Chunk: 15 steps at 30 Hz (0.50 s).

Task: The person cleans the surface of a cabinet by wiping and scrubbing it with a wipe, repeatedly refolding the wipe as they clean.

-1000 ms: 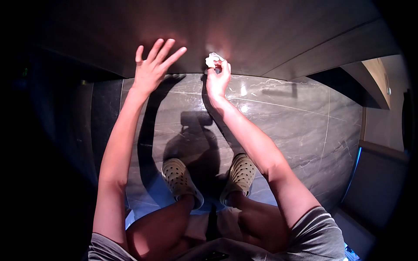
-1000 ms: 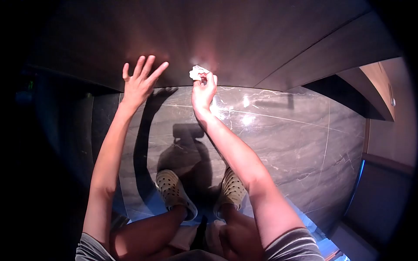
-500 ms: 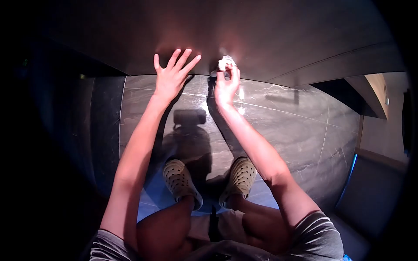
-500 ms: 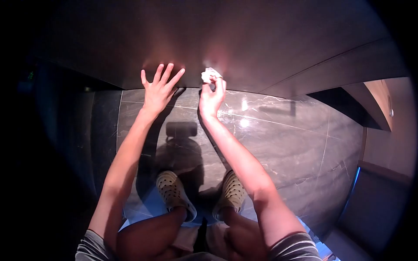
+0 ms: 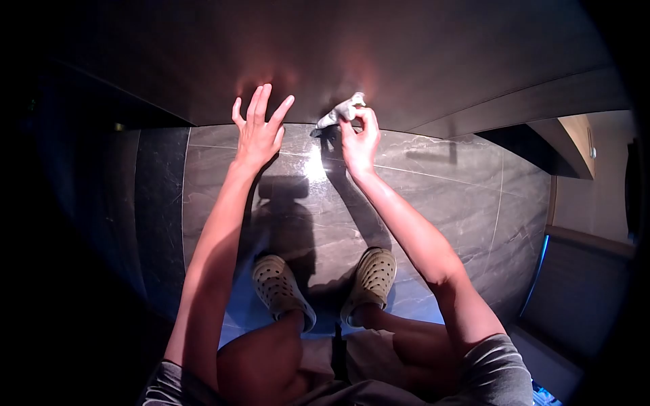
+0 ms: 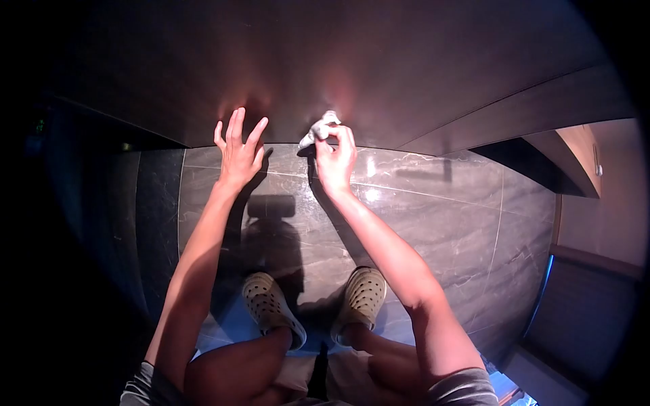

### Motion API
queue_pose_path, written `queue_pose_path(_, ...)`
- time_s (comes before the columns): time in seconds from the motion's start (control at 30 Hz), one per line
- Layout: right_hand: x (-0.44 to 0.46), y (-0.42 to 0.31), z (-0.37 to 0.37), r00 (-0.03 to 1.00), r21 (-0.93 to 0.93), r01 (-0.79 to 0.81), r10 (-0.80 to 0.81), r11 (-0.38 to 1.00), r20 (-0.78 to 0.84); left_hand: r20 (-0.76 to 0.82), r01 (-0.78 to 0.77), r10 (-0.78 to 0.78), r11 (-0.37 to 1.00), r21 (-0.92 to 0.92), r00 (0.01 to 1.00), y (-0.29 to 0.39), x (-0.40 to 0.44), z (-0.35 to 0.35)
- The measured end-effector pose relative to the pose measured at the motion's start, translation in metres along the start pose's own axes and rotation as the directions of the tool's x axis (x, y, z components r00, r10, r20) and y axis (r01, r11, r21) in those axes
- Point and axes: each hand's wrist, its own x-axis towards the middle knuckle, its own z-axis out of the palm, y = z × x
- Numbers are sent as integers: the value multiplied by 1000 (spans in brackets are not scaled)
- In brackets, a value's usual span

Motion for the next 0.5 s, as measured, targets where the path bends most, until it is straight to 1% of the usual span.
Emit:
queue_pose_path(0.03, -2, 7, -1, 1000, -13, 7, -7, 1000, -21, 9, 16, -16, 1000, -6, 1000, 1, -2, -2)
queue_pose_path(0.07, -4, 13, -2, 997, -25, -63, 62, 998, -38, 17, 30, -30, 999, -11, 999, 2, -2, -3)
queue_pose_path(0.1, -4, 11, 0, 996, -13, -80, 80, 997, -51, 26, 41, -40, 999, -18, 999, 3, -3, -3)
queue_pose_path(0.17, -4, 8, 4, 990, 10, -113, 113, 994, -85, -12, 62, -63, 997, -54, 998, 7, -7, 1)
queue_pose_path(0.2, -7, 7, 8, 983, 48, -123, 128, 991, -130, -31, 76, -78, 994, -73, 996, 10, -8, 2)
queue_pose_path(0.23, -13, 3, 9, 979, 10, -142, 142, 990, -147, -58, 71, -77, 993, -98, 995, 16, -9, 4)
queue_pose_path(0.3, -23, 9, 15, 975, 50, -129, 136, 990, -177, 84, 112, -92, 954, -278, 992, 24, -11, 11)
queue_pose_path(0.33, -27, 8, 17, 972, 123, -148, 168, 981, -167, 181, 162, -102, 918, -361, 978, 33, -9, 12)
queue_pose_path(0.37, -30, 8, 18, 969, 150, -185, 206, 971, -138, 279, 219, -100, 873, -436, 955, 43, -6, 15)
queue_pose_path(0.4, -33, 7, 18, 964, 173, -222, 243, 960, -111, 252, 230, -124, 861, -453, 960, 54, 1, 10)
queue_pose_path(0.43, -35, 4, 17, 957, 195, -258, 278, 946, -82, 266, 255, -134, 827, -501, 955, 59, 2, 13)
queue_pose_path(0.5, -38, -4, 14, 965, 210, -249, 260, 945, -26, 290, 295, -144, 750, -592, 946, 61, 11, 20)
